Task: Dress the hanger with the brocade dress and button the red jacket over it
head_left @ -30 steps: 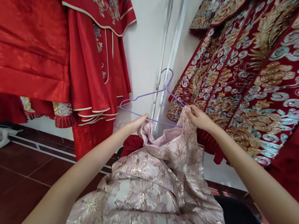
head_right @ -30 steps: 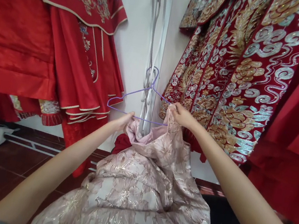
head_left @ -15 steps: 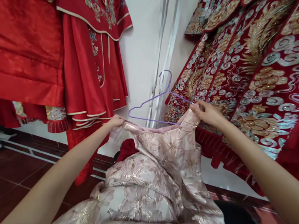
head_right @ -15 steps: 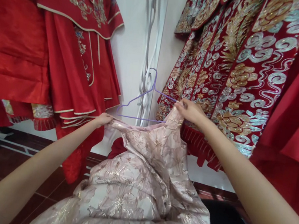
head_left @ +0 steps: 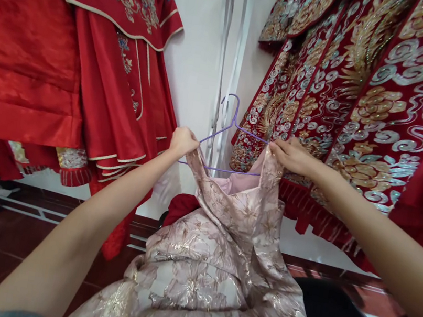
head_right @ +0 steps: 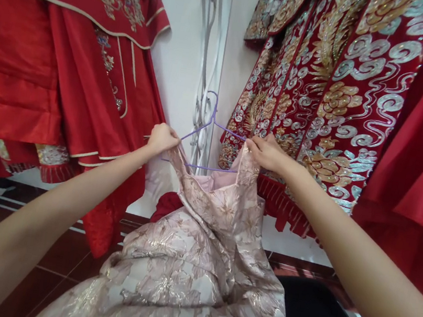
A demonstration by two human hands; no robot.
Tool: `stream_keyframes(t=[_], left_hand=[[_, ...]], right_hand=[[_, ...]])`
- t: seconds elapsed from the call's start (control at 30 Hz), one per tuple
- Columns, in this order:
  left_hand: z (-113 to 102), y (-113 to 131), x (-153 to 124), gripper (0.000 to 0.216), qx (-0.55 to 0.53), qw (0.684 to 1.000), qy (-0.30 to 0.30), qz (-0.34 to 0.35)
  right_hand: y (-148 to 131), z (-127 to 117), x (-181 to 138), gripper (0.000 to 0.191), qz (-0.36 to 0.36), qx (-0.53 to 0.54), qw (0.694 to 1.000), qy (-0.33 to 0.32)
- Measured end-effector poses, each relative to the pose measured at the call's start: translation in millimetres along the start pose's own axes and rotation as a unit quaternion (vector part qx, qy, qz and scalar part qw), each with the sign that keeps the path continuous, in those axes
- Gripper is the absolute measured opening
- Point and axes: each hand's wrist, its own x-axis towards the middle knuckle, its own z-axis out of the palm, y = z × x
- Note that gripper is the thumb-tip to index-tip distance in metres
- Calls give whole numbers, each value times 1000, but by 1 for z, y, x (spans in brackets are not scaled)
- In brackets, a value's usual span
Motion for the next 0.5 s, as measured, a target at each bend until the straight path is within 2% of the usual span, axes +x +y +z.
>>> stream_keyframes(t=[0.1, 0.2, 0.37, 0.5], left_hand=[[3, 18, 0, 29, -32, 999, -3, -18], [0, 21, 1, 42, -63, 997, -19, -46], [7, 13, 5, 48, -17, 999, -34, -5], [30, 1, 5, 64, -56, 987, -104, -104]], right_hand=[[1, 5, -3, 36, -17, -1, 999, 27], [-2, 10, -7, 35, -53, 18, 998, -15], [-8, 16, -13, 37, 12, 35, 999, -38], [-20, 24, -14, 48, 29, 2, 998, -49]])
